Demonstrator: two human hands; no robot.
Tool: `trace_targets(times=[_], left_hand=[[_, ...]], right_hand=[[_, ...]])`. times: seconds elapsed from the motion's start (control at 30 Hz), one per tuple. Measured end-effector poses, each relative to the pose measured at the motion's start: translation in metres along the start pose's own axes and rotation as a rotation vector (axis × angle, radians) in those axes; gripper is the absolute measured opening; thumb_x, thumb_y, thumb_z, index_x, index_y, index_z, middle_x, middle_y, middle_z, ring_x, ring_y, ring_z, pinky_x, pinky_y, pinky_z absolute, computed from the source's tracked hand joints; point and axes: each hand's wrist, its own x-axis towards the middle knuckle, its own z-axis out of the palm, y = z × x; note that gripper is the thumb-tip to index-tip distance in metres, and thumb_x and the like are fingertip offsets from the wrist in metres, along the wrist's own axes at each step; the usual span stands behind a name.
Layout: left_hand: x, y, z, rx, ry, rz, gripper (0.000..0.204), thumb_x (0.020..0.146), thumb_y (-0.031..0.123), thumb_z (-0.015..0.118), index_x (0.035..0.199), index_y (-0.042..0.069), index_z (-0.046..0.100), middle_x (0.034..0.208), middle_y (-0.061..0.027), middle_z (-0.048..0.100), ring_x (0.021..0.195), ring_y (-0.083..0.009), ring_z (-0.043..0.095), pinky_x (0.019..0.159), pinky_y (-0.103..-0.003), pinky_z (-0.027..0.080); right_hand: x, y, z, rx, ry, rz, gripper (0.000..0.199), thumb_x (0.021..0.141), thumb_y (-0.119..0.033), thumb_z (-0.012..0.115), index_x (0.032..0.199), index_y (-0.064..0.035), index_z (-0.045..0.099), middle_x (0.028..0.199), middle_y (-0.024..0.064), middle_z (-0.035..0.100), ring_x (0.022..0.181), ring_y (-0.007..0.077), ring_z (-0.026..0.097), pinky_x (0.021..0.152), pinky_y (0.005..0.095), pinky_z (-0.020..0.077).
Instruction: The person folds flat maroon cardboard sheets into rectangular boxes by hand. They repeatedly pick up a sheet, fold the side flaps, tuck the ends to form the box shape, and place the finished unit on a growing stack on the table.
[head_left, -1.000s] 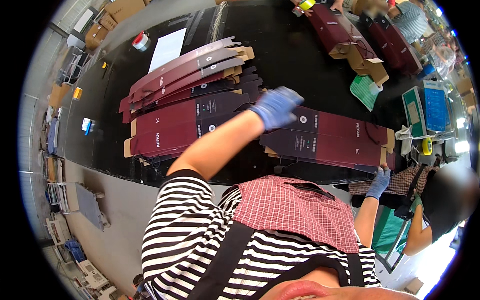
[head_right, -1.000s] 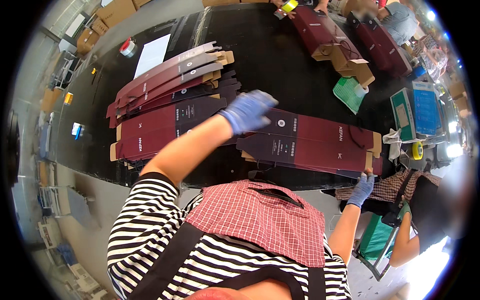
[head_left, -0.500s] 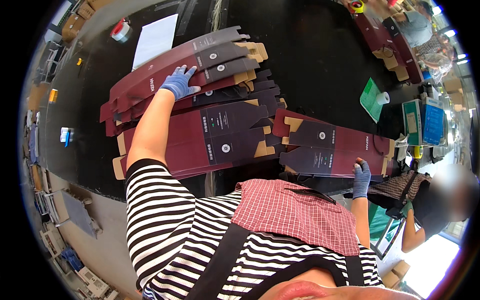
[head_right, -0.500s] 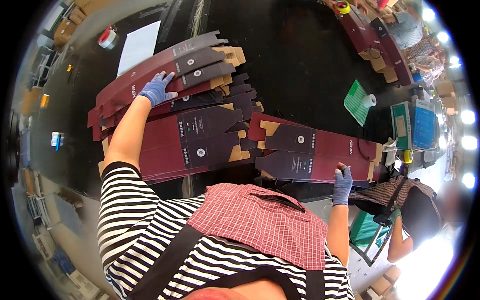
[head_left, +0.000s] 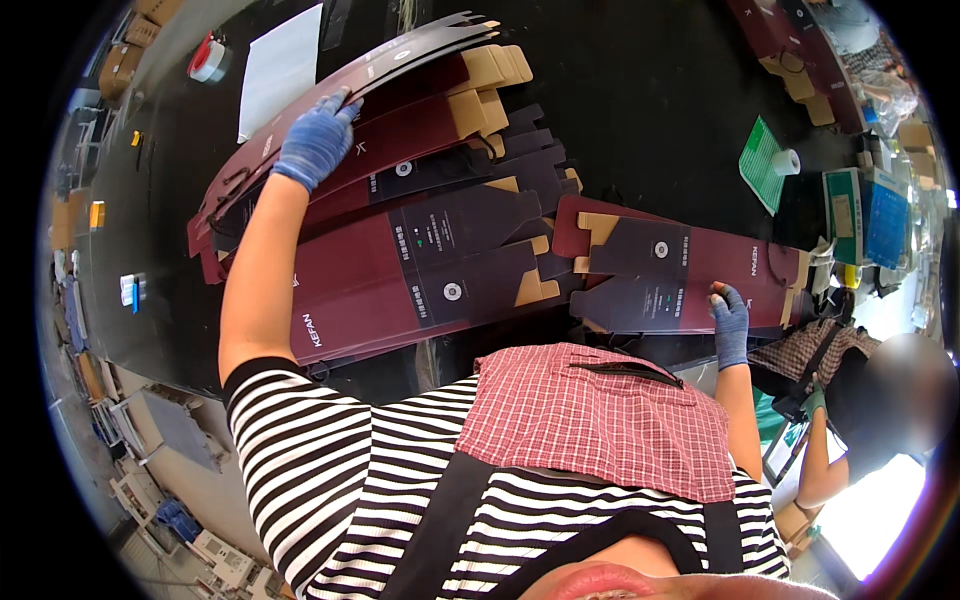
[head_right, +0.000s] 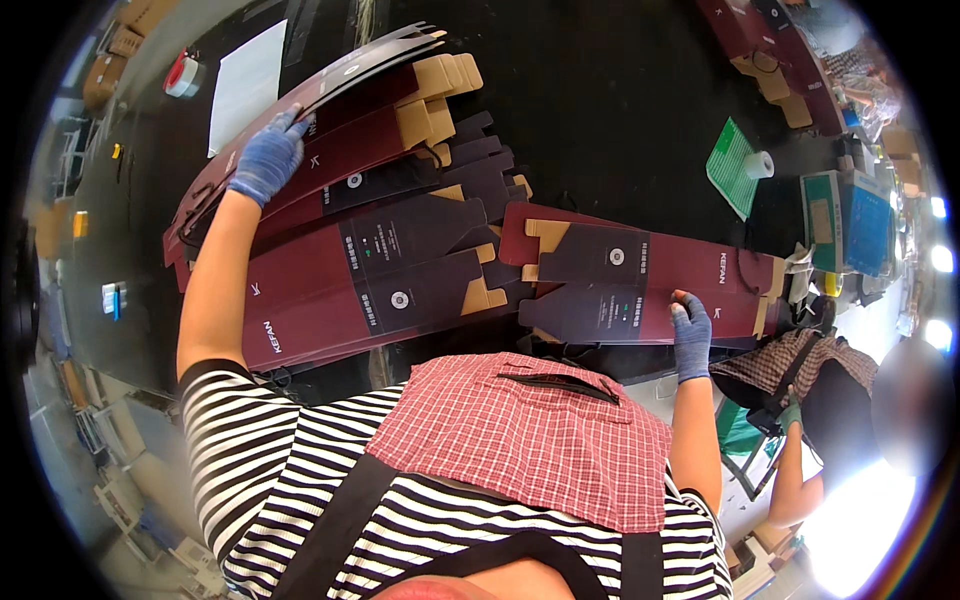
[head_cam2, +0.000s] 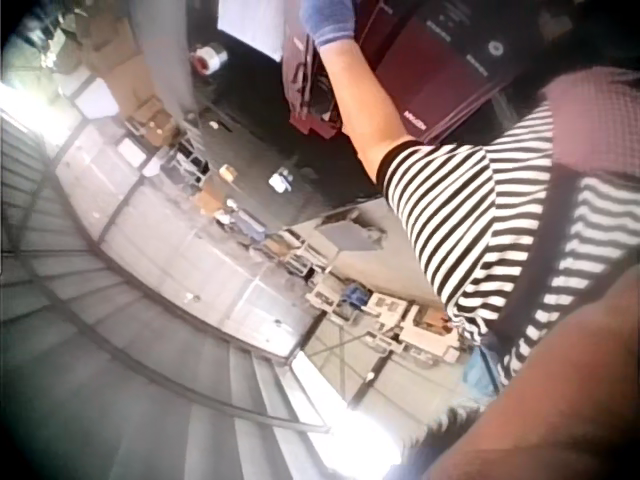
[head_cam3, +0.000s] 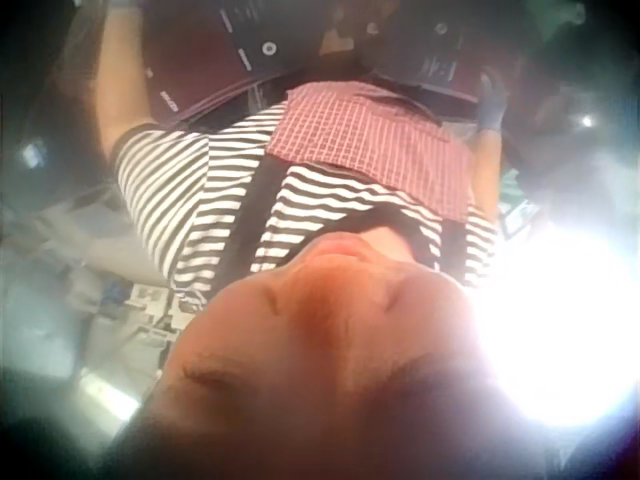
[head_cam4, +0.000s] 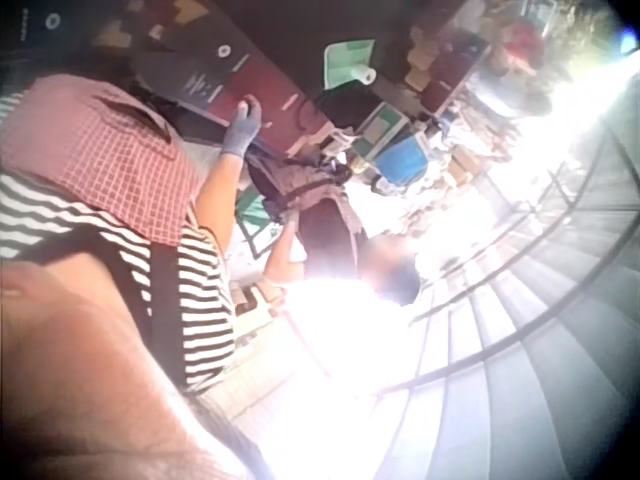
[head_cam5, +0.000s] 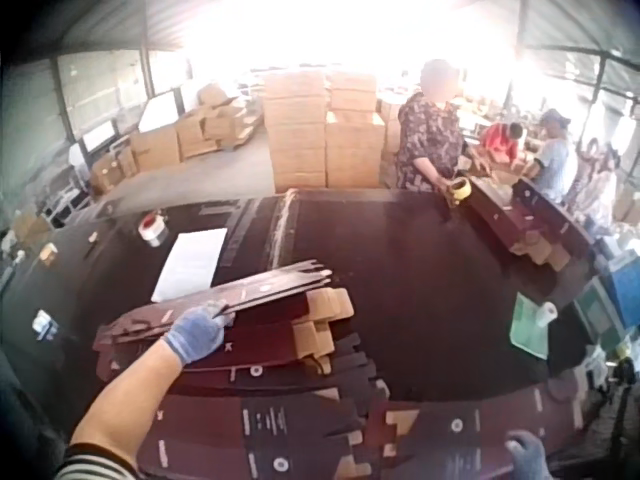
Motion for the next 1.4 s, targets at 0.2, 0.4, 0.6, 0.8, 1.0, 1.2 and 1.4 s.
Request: trace_targets(times=[0.2,0.4,0.6,0.8,1.0,1.2,1.4], left_hand=[[-0.017,0.060,-0.025,0.062,-0.237,-0.153,0.109,0.064,0.062,0.079,0.150,0.009,0.038,0.159,-0.0142,0.026,0.145,-0.0378,0.028,0.113,-0.051,0.033],[-0.016,0.059,0.002,0.107,-0.122,-0.102,0.076,0.079,0.041,0.072,0.145,0.014,0.045,0.156,-0.0146,0.032,0.138,-0.0374,0.038,0.107,-0.050,0.040],[0.000,0.027,0.035,0.183,0.212,-0.045,0.044,0.086,0.023,0.058,0.129,0.013,0.061,0.140,-0.0134,0.053,0.119,-0.0345,0.058,0.092,-0.049,0.052],[0.006,0.005,0.024,0.113,0.330,-0.010,0.039,0.085,0.015,0.057,0.123,0.010,0.064,0.132,-0.0159,0.059,0.103,-0.0342,0.065,0.085,-0.042,0.056],[0.003,0.001,0.020,0.065,0.362,0.024,0.039,0.086,0.014,0.057,0.124,0.010,0.063,0.130,-0.0156,0.060,0.103,-0.0325,0.065,0.087,-0.041,0.056],[-0.005,0.004,0.010,0.088,0.366,0.015,0.035,0.089,0.017,0.056,0.123,0.012,0.064,0.129,-0.0125,0.061,0.105,-0.0284,0.065,0.085,-0.040,0.056],[-0.006,-0.007,0.014,0.018,0.351,0.009,0.040,0.090,0.014,0.055,0.130,0.013,0.060,0.132,-0.0106,0.060,0.102,-0.0304,0.065,0.085,-0.041,0.056]], right_hand=[[0.004,0.007,0.007,0.076,0.007,0.056,0.028,0.091,-0.005,0.060,0.118,0.0008,0.064,0.105,0.0045,0.068,0.084,0.0089,0.059,0.074,0.0231,0.0488],[0.004,0.008,0.010,0.117,0.008,0.053,0.027,0.092,-0.006,0.060,0.118,0.0013,0.064,0.104,0.0048,0.068,0.084,0.0091,0.060,0.077,0.0233,0.0495],[0.008,0.006,0.014,0.003,0.031,-0.085,0.027,0.093,-0.008,0.060,0.118,0.0002,0.064,0.105,0.0071,0.069,0.091,0.0127,0.064,0.083,0.0257,0.0510],[0.014,-0.131,0.121,-0.133,-0.255,-0.473,0.029,0.090,-0.008,0.062,0.118,-0.0051,0.065,0.113,0.0110,0.069,0.102,0.0217,0.067,0.089,0.0309,0.0515],[0.051,-0.218,0.264,-0.386,-0.493,-1.046,0.044,0.088,-0.019,0.068,0.130,-0.0073,0.057,0.122,0.0149,0.062,0.112,0.0358,0.059,0.094,0.0400,0.0503],[0.081,-0.256,0.345,-0.954,-0.537,-1.085,0.063,0.088,-0.040,0.067,0.144,-0.0172,0.048,0.136,0.0078,0.055,0.128,0.0288,0.049,0.102,0.0400,0.0427],[0.092,-0.276,0.356,-1.116,-0.608,-1.288,0.050,0.094,-0.034,0.060,0.139,-0.0141,0.053,0.129,0.0135,0.059,0.119,0.0303,0.056,0.098,0.0395,0.0470]])
